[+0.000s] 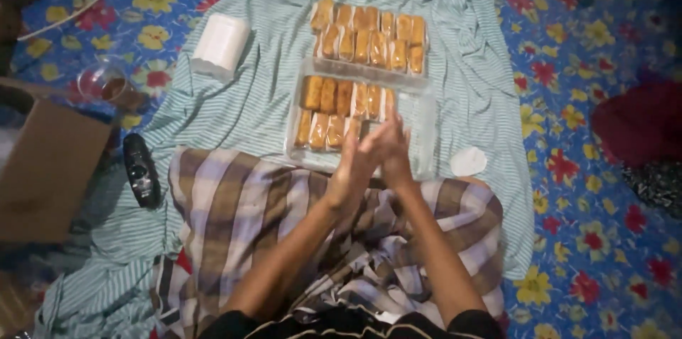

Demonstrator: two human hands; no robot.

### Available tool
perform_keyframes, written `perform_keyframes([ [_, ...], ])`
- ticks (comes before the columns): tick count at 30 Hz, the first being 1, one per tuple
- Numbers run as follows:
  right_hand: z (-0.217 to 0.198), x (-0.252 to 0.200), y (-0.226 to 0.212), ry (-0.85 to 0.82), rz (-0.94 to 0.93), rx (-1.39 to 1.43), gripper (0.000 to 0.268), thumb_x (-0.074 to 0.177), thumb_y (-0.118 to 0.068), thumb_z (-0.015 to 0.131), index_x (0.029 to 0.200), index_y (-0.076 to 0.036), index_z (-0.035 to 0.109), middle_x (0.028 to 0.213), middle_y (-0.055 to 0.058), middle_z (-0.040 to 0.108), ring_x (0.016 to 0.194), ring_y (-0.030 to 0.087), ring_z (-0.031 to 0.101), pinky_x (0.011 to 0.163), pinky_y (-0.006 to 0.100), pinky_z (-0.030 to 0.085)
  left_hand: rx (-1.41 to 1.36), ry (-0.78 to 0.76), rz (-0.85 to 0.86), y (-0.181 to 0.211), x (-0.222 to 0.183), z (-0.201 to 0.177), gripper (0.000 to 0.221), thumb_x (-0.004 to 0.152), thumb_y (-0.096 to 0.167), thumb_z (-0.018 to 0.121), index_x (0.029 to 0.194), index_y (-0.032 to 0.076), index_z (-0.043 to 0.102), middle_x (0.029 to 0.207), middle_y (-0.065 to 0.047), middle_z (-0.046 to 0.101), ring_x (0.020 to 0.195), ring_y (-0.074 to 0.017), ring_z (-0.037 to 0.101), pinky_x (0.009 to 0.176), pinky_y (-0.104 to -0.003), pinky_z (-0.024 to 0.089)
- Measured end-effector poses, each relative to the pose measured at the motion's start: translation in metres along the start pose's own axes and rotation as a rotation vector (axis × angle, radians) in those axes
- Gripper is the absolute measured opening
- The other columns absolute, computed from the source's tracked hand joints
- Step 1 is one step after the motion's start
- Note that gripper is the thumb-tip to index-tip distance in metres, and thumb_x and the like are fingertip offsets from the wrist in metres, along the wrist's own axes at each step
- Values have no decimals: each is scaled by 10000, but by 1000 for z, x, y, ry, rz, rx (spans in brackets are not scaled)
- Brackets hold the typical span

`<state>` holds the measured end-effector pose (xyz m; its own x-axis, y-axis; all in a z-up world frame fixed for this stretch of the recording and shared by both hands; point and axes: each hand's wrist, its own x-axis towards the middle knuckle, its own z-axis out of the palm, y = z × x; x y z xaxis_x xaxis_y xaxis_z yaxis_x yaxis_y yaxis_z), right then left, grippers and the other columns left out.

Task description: A person is manually wrapping individual pieces of cake or bread in clear plastic film and organizing them in a plastic tray.

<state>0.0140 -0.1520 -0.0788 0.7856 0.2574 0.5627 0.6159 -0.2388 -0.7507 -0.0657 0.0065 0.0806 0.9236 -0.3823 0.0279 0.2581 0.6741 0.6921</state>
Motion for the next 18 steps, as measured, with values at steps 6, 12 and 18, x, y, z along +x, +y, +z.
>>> perform_keyframes([
  [6,-6,40,-122,126,394,632,855,817,-659,586,1482,-143,437,1470,58,403,1348,177,324,1147,357,216,899,-211,589,-44,8,-7,775,976,686,395,1526,146,460,1620,-160,381,1526,-358,324,1245,-486,251],
  [12,-11,50,-204,186,782,1378,914,785,-885,376,1323,-172,573,1159,37,627,1080,206,579,978,384,423,1597,-91,935,-80,55,-87,635,936,638,435,1470,315,552,1558,-73,490,1457,-352,418,1224,-495,177],
  [18,-10,20,-154,118,409,1112,1054,840,-829,401,1630,-200,98,1707,91,58,1554,305,89,1211,548,60,1228,320,515,-83,44,-119,612,1047,389,541,1542,46,433,1517,-263,447,1422,-423,413,1191,-508,306],
])
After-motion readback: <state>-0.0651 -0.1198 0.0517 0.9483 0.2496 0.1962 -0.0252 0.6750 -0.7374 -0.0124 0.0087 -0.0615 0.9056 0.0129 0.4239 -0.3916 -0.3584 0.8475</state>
